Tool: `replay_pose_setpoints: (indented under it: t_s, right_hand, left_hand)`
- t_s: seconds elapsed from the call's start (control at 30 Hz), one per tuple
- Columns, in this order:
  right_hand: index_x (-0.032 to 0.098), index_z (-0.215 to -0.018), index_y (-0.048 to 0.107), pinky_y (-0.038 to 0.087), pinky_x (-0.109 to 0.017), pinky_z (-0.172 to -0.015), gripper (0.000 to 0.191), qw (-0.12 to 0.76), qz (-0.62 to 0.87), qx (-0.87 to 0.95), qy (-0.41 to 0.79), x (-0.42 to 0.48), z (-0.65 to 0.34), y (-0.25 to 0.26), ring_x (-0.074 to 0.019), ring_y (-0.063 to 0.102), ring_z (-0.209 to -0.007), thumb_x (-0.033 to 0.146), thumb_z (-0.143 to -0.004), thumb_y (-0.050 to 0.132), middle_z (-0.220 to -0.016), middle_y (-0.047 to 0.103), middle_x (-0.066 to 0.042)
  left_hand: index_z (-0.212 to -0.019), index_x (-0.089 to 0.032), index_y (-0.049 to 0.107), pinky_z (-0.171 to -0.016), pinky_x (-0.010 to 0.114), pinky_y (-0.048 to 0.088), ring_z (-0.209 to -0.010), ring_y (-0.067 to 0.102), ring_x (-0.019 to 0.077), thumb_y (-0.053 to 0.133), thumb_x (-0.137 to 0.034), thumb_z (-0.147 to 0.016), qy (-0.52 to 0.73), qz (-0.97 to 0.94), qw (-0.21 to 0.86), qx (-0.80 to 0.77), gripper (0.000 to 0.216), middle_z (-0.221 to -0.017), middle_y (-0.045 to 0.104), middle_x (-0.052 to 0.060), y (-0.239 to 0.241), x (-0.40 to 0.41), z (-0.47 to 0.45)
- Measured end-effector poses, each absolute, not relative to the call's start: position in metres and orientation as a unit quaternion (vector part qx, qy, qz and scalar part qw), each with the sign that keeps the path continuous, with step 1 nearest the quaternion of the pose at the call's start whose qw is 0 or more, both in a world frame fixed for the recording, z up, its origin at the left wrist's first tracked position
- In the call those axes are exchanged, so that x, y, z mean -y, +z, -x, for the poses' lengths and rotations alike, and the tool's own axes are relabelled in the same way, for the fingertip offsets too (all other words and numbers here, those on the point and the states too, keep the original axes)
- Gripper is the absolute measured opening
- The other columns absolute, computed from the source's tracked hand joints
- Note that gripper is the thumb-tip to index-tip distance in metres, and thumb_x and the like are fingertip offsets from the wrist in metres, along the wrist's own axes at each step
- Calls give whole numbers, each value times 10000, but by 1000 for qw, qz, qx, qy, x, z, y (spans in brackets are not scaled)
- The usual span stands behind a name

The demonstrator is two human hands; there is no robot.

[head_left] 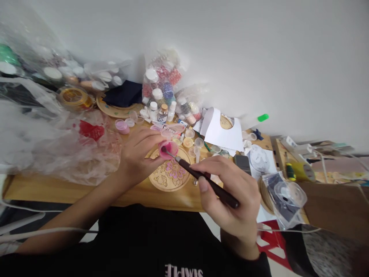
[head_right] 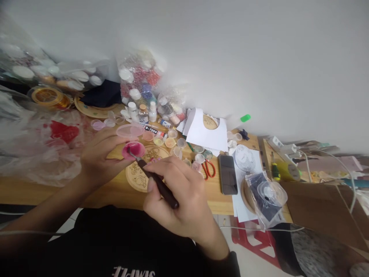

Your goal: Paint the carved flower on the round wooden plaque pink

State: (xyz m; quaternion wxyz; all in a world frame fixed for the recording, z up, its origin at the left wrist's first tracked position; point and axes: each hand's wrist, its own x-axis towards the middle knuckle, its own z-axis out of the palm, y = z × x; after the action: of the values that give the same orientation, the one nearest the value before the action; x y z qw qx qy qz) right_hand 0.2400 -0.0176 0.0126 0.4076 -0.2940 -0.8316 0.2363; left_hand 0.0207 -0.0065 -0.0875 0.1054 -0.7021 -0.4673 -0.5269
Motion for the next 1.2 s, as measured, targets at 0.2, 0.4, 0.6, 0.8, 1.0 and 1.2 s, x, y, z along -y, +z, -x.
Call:
replay_pose_setpoints:
  t_s: [0.2,0.4,0.6,0.8,1.0,1.2]
  right_hand:
    - [227,-985,729,610,-310,-635,204,395,308,830,244,18,-242,15,-170,734,-733,81,-895,619,-827,772,-15]
    - [232,-999,730,619,-330,-657,199,395,333,829,212,21,-242,20,-184,747,-767,89,-910,624,-839,766,-25]
    - [240,-963,728,589,-310,-604,200,393,330,824,239,21,-244,16,-161,718,-691,89,-905,610,-772,751,3]
    - [247,-970,754,606,-343,-642,235,421,353,801,238,21,-247,14,-192,743,-740,73,-871,631,-809,777,-11]
    - [226,-924,777,564,-303,-602,236,437,346,763,327,8,-252,3,-165,710,-689,72,-829,626,-775,758,-3]
    - [216,-826,784,495,-266,-475,154,481,364,653,458,-8,-251,-26,-138,629,-528,169,-821,637,-683,718,10]
  left_hand:
    - [-1086,-295,708,-833,443,648,-952,752,256,784,-343,-975,-517,715,69,466,143,-1036,793,37,-90,11,-17]
    - [-1060,-273,700,-776,395,633,-870,732,218,748,-310,-997,-531,708,102,454,88,-968,779,23,-86,9,-20]
    - [-1092,-299,695,-785,422,640,-892,737,240,754,-412,-1010,-505,724,81,464,151,-984,773,31,-84,11,-17]
    - [-1093,-336,696,-814,439,652,-923,764,244,696,-385,-1048,-492,724,63,479,66,-1030,790,27,-81,15,-18]
    - [-1145,-315,703,-831,420,649,-958,770,227,722,-345,-1039,-503,725,66,467,112,-1073,795,22,-79,16,-21]
    - [-1155,-284,704,-838,397,661,-946,764,211,714,-366,-1042,-499,727,76,466,140,-1043,784,23,-79,17,-19]
